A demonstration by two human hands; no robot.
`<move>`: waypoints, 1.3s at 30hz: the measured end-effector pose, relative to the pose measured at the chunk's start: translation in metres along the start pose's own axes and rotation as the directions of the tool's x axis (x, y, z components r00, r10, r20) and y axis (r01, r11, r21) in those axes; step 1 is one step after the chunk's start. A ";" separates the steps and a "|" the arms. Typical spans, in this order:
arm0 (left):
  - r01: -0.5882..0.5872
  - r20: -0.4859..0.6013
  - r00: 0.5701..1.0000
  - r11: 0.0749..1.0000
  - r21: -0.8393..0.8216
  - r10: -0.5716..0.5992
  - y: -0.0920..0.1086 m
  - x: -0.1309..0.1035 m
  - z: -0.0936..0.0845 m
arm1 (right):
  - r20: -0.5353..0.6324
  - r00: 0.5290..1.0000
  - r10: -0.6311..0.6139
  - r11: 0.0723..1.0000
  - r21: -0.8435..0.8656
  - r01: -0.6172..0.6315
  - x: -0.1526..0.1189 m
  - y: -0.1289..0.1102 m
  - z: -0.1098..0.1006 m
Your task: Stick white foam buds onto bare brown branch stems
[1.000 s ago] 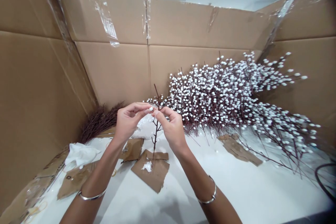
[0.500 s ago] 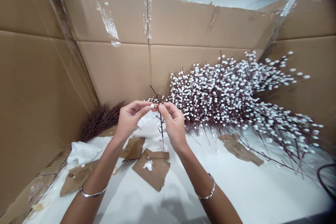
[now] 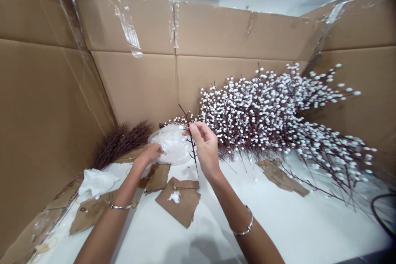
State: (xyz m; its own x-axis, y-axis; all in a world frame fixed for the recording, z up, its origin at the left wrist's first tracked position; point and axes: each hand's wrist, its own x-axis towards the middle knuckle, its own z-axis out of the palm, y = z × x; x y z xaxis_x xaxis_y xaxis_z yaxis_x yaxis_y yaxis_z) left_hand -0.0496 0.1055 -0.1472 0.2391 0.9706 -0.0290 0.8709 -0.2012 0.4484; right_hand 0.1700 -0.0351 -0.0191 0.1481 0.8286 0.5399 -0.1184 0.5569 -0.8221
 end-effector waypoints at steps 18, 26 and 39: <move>-0.035 -0.027 0.999 0.994 -0.107 0.032 -0.025 0.010 0.021 | 0.087 0.996 -0.004 0.988 -0.156 0.018 0.000 0.002 -0.003; -0.105 -0.258 0.966 0.943 -0.315 0.022 0.000 -0.001 -0.009 | 0.120 0.993 0.013 0.984 -0.178 0.009 0.001 0.003 -0.003; -0.374 -0.371 0.927 0.180 -0.910 0.051 0.124 -0.076 -0.072 | 0.309 0.948 0.077 0.997 -0.034 -0.070 -0.001 0.002 0.003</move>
State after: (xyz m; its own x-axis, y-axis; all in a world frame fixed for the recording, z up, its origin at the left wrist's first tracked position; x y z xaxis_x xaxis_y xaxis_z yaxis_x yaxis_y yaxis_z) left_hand 0.0096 0.0167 -0.0252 0.1071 0.9386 0.3279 -0.3230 -0.2790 0.9043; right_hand 0.1664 -0.0344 -0.0211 -0.1721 0.8462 0.5043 -0.0952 0.4952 -0.8635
